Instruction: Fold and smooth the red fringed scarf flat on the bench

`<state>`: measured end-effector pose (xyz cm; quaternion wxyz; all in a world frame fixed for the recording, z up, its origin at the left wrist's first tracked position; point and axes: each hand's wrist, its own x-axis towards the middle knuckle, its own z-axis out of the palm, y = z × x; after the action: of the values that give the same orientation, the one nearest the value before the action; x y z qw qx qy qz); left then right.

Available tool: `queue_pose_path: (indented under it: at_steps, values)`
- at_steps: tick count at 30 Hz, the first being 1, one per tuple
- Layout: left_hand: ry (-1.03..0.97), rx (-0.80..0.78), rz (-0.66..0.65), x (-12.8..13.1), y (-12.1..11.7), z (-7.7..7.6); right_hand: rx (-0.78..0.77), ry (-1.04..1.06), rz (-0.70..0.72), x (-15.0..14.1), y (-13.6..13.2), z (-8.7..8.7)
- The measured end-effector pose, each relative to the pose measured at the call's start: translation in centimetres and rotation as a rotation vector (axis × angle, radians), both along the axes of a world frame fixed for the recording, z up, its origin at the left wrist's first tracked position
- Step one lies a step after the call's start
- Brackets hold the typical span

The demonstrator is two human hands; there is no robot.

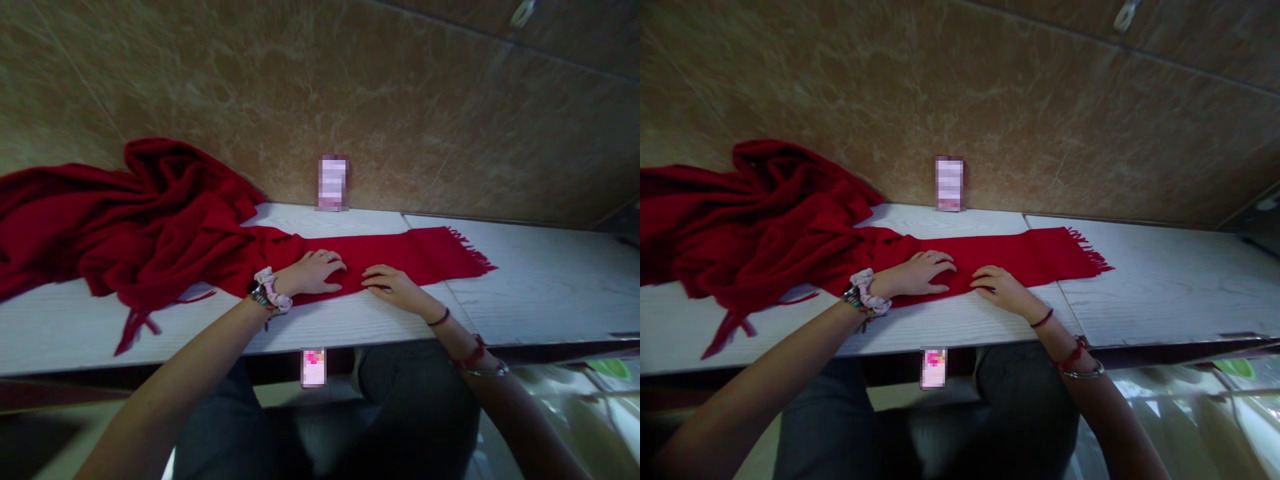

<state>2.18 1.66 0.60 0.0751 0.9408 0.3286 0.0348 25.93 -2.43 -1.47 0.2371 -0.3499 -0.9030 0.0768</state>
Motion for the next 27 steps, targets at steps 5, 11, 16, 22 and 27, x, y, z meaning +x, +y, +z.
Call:
queue_pose_path:
  at_steps: [5, 11, 16, 22, 27]
  values:
    - [0.132, -0.165, 0.192, -0.29, -0.07, -0.1, 0.047, 0.01, -0.077, -0.06, 0.12, -0.32]
    - [0.177, -0.221, 0.239, -0.16, 0.2, -0.23, 0.034, -0.118, -0.07, -0.05, 0.18, -0.56]
    - [0.198, -0.238, 0.272, -0.17, 0.27, -0.14, 0.018, -0.185, -0.187, -0.27, 0.39, -0.71]
    - [0.185, -0.256, 0.292, -0.2, 0.24, -0.13, -0.071, -0.327, -0.268, -0.51, 0.4, -1.05]
    - [0.162, -0.245, 0.305, -0.33, 0.32, -0.5, -0.145, -0.246, -0.368, -0.58, 0.98, -0.28]
